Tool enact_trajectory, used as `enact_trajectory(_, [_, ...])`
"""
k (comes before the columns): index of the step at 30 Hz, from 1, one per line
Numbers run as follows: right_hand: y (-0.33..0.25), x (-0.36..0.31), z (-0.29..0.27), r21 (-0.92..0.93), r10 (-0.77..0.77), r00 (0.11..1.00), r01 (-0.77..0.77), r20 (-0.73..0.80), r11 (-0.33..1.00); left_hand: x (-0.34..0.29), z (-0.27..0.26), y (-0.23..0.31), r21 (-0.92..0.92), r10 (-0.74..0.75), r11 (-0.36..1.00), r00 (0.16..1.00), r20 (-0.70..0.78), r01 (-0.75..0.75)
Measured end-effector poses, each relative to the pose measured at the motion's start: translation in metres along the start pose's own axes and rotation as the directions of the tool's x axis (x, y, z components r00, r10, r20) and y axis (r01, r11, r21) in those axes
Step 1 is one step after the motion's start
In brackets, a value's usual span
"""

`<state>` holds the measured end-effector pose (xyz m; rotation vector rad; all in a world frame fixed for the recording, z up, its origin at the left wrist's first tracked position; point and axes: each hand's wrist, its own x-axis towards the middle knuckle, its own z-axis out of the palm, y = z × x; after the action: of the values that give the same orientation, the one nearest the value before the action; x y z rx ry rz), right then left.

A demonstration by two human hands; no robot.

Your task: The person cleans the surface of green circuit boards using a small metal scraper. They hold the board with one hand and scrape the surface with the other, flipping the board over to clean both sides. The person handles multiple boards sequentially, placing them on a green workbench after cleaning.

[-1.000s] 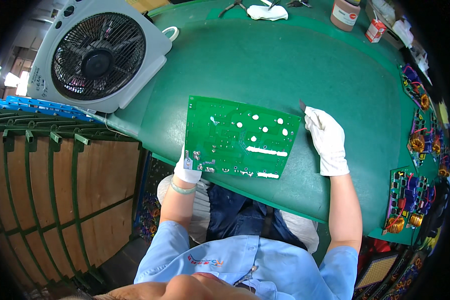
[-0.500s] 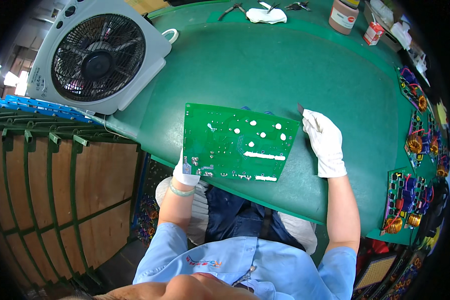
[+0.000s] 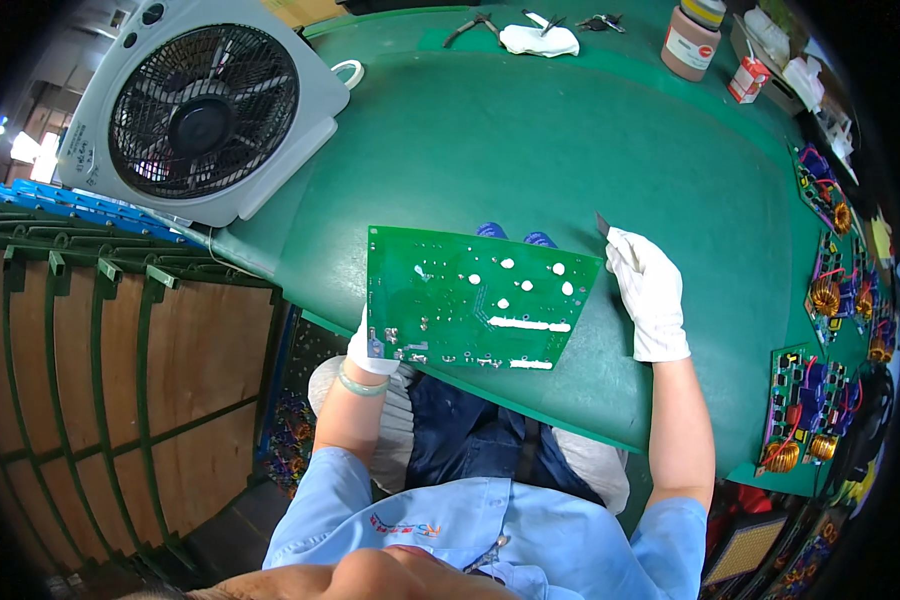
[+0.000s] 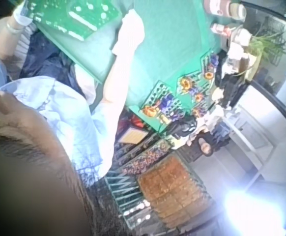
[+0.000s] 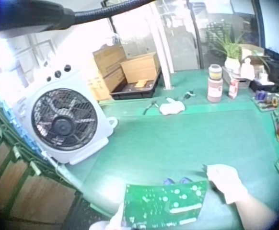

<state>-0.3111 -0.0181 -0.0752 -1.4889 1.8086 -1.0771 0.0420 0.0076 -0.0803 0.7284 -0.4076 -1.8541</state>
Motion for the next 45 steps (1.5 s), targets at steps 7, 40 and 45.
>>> enact_trajectory(7, [0.01,0.001,0.006,0.132,0.008,1.0,-0.011,0.022,0.991,-0.005,0.018,0.004,0.028,0.107,0.994,0.99,0.088,-0.11])
enact_trajectory(40, [0.004,0.004,0.0,-0.198,-0.09,0.995,0.081,-0.037,0.977,-0.016,0.057,0.038,0.818,0.434,-0.501,0.736,0.52,-0.283])
enact_trajectory(45, [-0.001,0.007,0.003,-0.233,-0.064,0.998,0.056,-0.027,0.971,-0.023,0.066,0.029,0.784,0.361,-0.603,0.827,0.431,-0.145])
